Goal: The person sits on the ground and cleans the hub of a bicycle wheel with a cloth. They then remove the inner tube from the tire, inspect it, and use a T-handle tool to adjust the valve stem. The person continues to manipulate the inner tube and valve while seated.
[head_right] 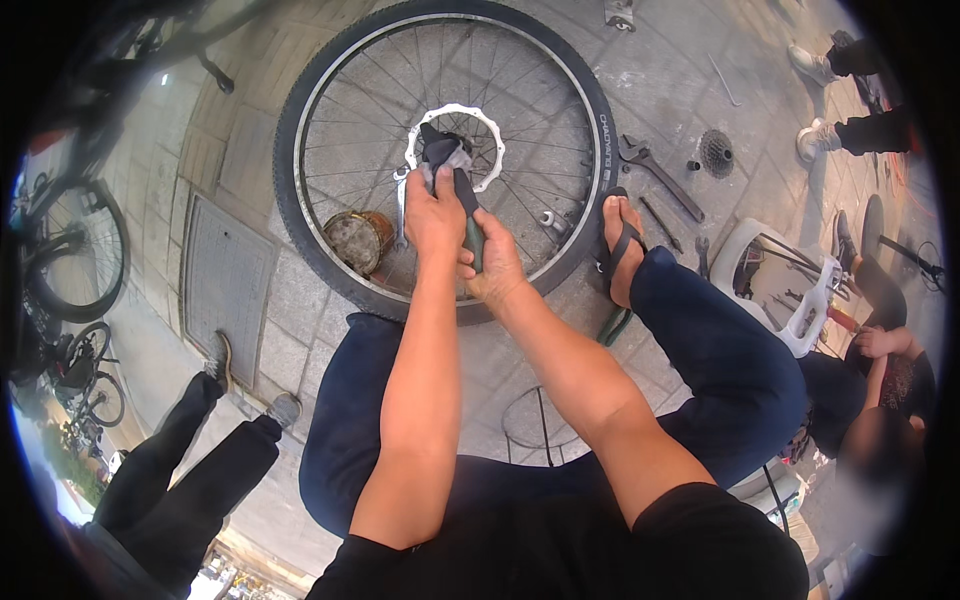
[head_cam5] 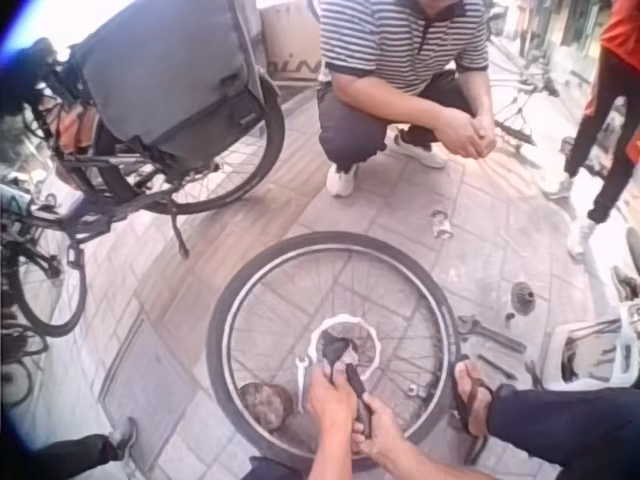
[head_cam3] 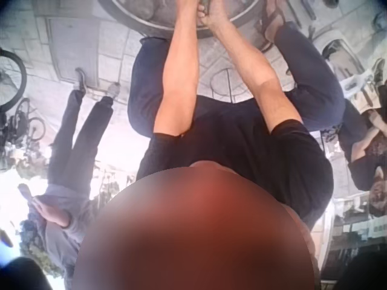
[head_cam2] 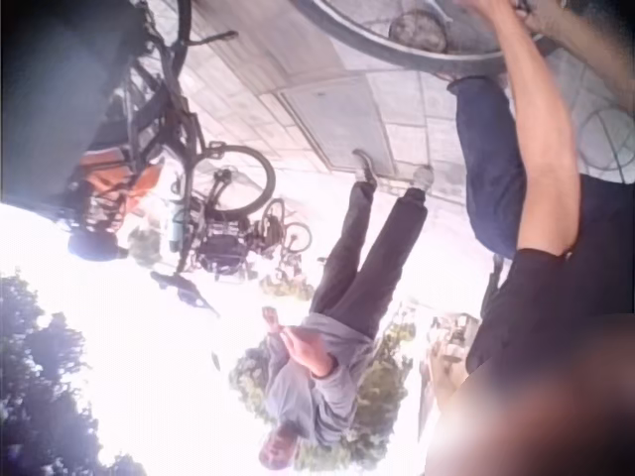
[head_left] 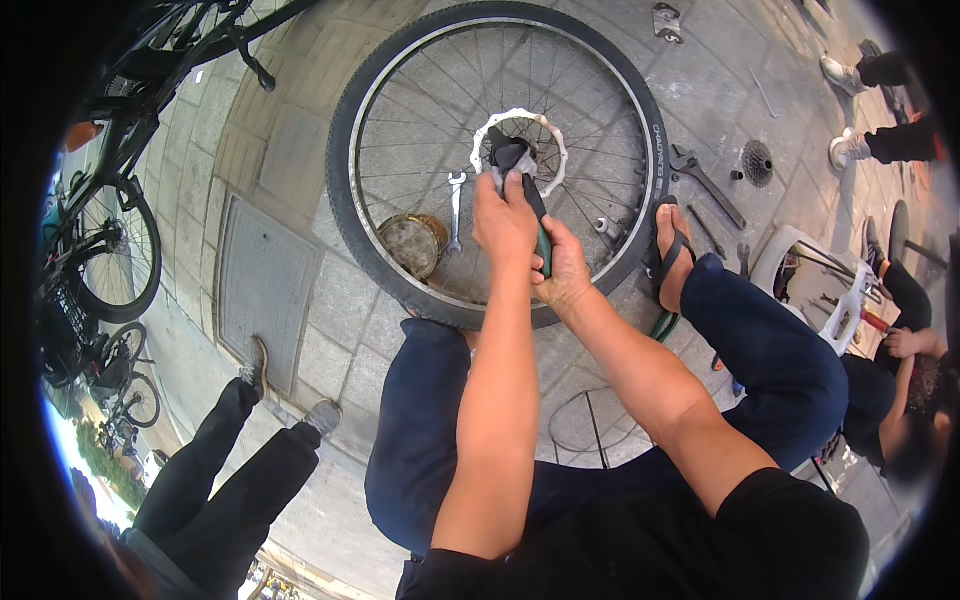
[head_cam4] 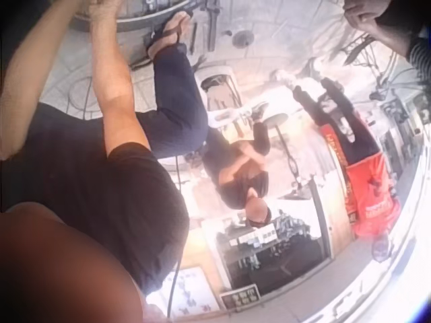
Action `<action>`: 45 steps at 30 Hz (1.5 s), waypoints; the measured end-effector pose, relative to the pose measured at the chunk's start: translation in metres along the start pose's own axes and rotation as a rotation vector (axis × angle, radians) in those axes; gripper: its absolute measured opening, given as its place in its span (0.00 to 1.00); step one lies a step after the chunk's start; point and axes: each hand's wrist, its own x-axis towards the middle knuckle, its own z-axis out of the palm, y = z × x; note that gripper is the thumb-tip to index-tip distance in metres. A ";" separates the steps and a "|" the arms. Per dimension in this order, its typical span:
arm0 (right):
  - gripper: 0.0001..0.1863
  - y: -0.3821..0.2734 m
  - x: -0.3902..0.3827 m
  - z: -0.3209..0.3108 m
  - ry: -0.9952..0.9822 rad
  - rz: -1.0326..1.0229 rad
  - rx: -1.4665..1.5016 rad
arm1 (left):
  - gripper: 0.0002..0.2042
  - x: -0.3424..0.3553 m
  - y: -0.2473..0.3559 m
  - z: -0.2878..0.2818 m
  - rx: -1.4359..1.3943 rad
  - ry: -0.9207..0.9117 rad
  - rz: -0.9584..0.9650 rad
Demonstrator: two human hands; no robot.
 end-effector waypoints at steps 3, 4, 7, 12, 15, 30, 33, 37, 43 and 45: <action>0.13 -0.004 -0.007 -0.003 0.024 -0.028 -0.070 | 0.18 -0.004 0.002 0.003 0.061 -0.048 -0.025; 0.13 -0.016 -0.015 -0.004 0.089 -0.060 -0.182 | 0.18 -0.008 0.004 0.005 0.002 -0.054 0.034; 0.21 -0.057 -0.053 -0.003 0.121 -0.225 -0.544 | 0.17 -0.032 0.013 0.022 0.131 0.053 0.093; 0.21 -0.112 -0.079 0.007 0.285 -0.386 -1.193 | 0.17 -0.078 0.019 0.042 -0.080 0.210 0.125; 0.19 -0.126 -0.069 0.022 0.083 -0.880 -1.823 | 0.17 -0.071 0.014 0.049 -0.726 0.102 -0.211; 0.22 -0.148 -0.071 0.109 -0.413 -1.189 -2.878 | 0.17 -0.037 0.010 0.051 -0.976 0.084 -0.536; 0.24 -0.153 -0.055 0.117 -0.502 -1.148 -2.984 | 0.20 -0.028 0.007 0.041 -0.802 0.069 -0.526; 0.26 -0.159 -0.036 0.130 -0.697 -1.078 -3.133 | 0.21 -0.024 -0.005 0.038 -0.099 0.307 -0.142; 0.20 -0.146 -0.033 0.133 -0.901 -1.213 -3.368 | 0.20 -0.019 -0.020 0.044 -0.380 0.259 -0.100; 0.18 -0.132 -0.036 0.133 -0.803 -1.133 -3.466 | 0.19 -0.020 -0.022 0.047 -0.394 0.231 -0.079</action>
